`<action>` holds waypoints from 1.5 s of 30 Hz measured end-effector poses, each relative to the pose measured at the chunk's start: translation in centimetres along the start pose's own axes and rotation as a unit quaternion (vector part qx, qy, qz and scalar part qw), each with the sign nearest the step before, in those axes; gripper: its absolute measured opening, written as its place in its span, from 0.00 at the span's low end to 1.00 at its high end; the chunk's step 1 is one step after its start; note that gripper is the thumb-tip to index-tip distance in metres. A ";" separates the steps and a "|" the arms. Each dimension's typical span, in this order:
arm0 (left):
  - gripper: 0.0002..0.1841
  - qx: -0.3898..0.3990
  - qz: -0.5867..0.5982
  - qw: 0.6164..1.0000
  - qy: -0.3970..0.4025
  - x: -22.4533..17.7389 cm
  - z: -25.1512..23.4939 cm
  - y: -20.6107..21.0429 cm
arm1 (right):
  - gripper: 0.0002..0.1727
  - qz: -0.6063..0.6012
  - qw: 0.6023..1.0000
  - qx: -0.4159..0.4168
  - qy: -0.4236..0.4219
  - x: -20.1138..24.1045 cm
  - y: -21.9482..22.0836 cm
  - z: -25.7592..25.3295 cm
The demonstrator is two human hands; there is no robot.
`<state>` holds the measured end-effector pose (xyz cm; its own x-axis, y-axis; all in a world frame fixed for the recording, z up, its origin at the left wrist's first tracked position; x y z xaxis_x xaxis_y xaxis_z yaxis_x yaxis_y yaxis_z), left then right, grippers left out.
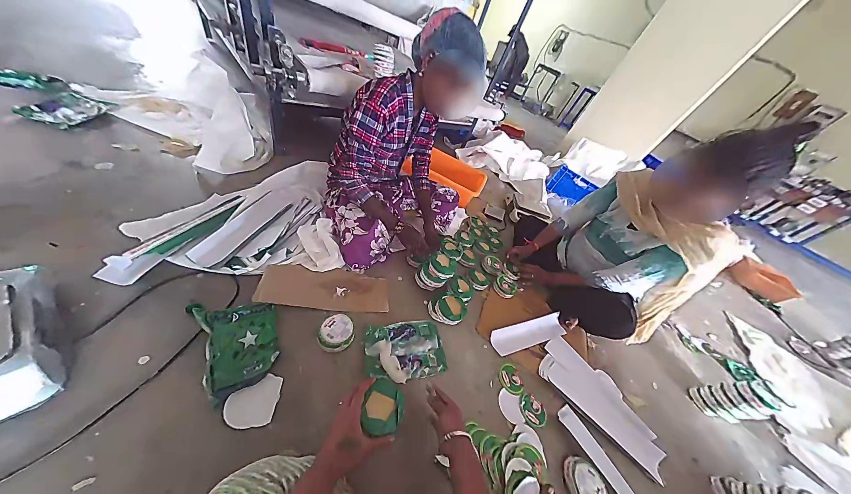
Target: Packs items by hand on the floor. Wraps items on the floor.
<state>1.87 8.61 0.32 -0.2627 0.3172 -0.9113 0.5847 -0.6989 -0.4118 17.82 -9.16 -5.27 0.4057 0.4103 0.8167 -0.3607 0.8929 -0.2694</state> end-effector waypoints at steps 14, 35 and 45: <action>0.61 -0.004 0.019 1.000 0.005 0.6 -0.2 0.1 | 0.20 0.463 0.807 -0.057 -0.361 10.6 4.8 12.0; 0.61 -0.030 0.104 0.994 0.010 0.7 -0.3 -0.3 | 0.29 0.490 0.686 -0.060 -0.534 8.8 9.0 18.4; 0.73 -0.031 0.114 0.992 0.041 1.0 -0.3 0.0 | 0.26 0.541 0.716 0.036 -0.440 12.8 9.6 12.5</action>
Point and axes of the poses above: each hand's wrist, its own z-axis away from the middle knuckle, its own y-axis out of the palm, x = y × z, the point moved 10 cm from there along -z, towards the middle knuckle, and after that the axes turned 9 degrees about -x, right-handed, at the moved point
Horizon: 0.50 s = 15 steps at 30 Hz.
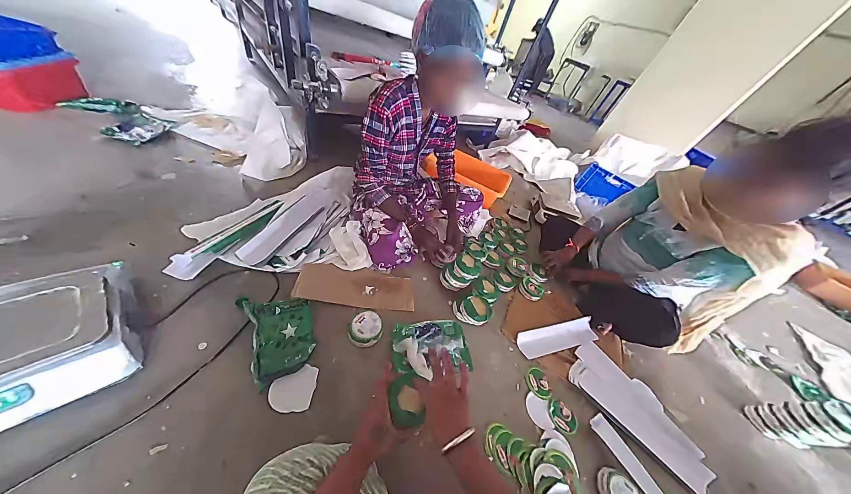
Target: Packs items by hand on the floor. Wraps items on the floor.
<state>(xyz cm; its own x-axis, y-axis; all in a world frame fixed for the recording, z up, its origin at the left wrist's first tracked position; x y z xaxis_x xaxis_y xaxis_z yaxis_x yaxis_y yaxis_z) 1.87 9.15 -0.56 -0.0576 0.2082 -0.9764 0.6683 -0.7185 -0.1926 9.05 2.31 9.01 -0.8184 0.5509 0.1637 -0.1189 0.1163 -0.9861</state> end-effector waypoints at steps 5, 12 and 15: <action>0.73 0.011 0.020 1.000 -0.018 0.4 0.0 0.5 | 0.27 0.026 0.999 0.030 0.024 -1.7 0.2 0.2; 0.73 0.000 -0.002 1.000 -0.011 0.4 -0.1 0.2 | 0.22 0.016 0.998 -0.057 0.006 -1.2 -1.0 0.6; 0.74 0.009 0.000 1.000 -0.010 0.6 0.0 0.4 | 0.31 -0.001 0.999 -0.003 -0.033 0.5 0.8 0.2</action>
Point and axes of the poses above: each hand's wrist, its own z-axis away from the middle knuckle, its own y-axis out of the palm, x = y × z, the point moved 10 cm from there along -z, towards the middle knuckle, and after that the axes turned 9 degrees about -x, right-handed, at the moved point
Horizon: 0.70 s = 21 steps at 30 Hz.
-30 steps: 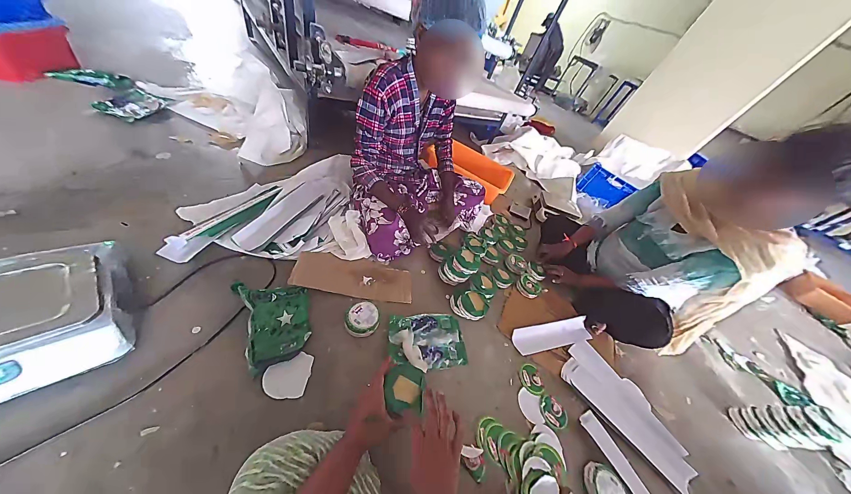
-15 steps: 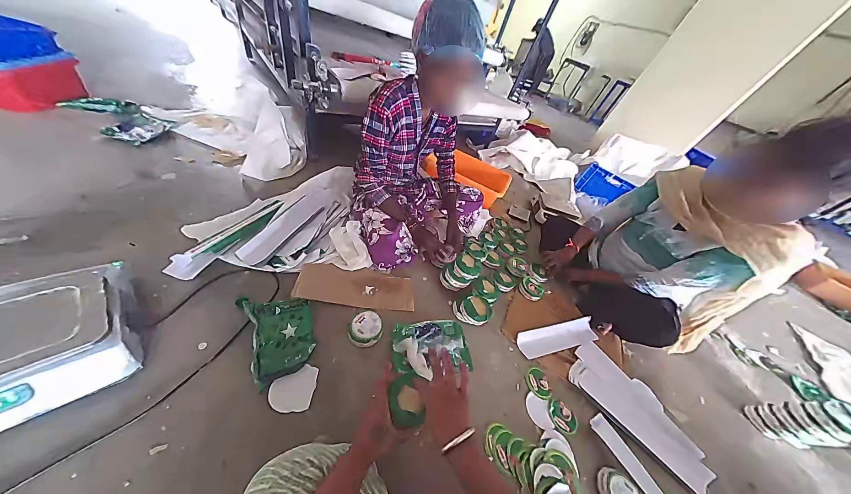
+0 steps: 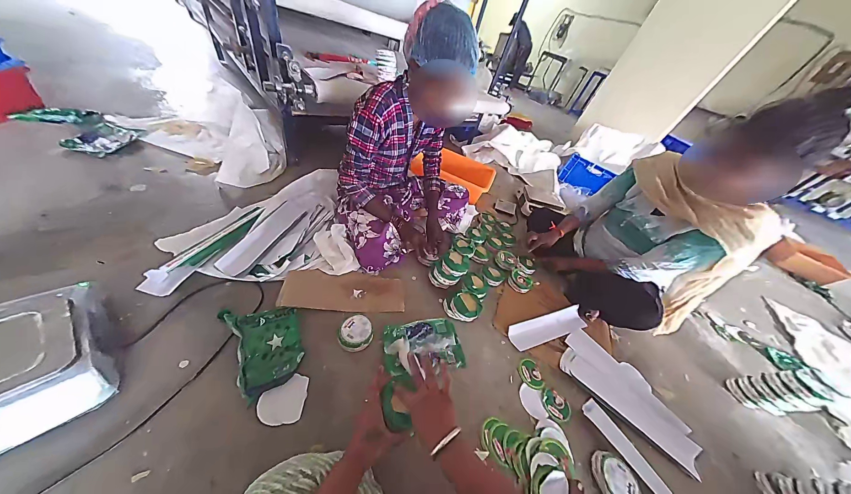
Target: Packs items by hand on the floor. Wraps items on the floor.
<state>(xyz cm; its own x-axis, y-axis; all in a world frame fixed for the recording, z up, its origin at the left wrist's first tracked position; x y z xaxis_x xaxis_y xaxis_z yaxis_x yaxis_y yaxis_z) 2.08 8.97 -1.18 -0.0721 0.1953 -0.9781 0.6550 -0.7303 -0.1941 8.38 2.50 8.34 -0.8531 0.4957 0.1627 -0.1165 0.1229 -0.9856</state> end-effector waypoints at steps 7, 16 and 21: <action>0.73 -0.007 -0.014 1.000 -0.006 0.1 0.2 -0.2 | 0.27 -0.052 0.986 -0.037 0.152 -3.7 -0.9 2.1; 0.72 -0.001 -0.034 0.999 0.002 -0.3 0.0 -0.1 | 0.23 -0.041 0.975 -0.118 0.182 -3.6 -1.4 5.0; 0.73 -0.003 -0.033 0.999 0.012 -0.4 0.1 -0.2 | 0.23 -0.050 0.984 -0.072 0.153 -2.0 0.4 6.8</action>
<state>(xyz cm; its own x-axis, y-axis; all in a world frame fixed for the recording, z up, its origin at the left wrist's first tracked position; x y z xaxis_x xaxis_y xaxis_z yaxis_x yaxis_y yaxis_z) 1.90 8.96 -0.75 -0.0973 0.2589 -0.9610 0.6541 -0.7111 -0.2578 6.57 -4.25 7.27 -0.6450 0.7084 0.2867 -0.0995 0.2941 -0.9506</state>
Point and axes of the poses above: each hand's wrist, its own z-axis away from the middle knuckle, its own y-axis out of the palm, x = y × z, the point moved 10 cm from there along -z, towards the middle knuckle, and after that the axes turned 9 degrees about -x, right-handed, at the moved point
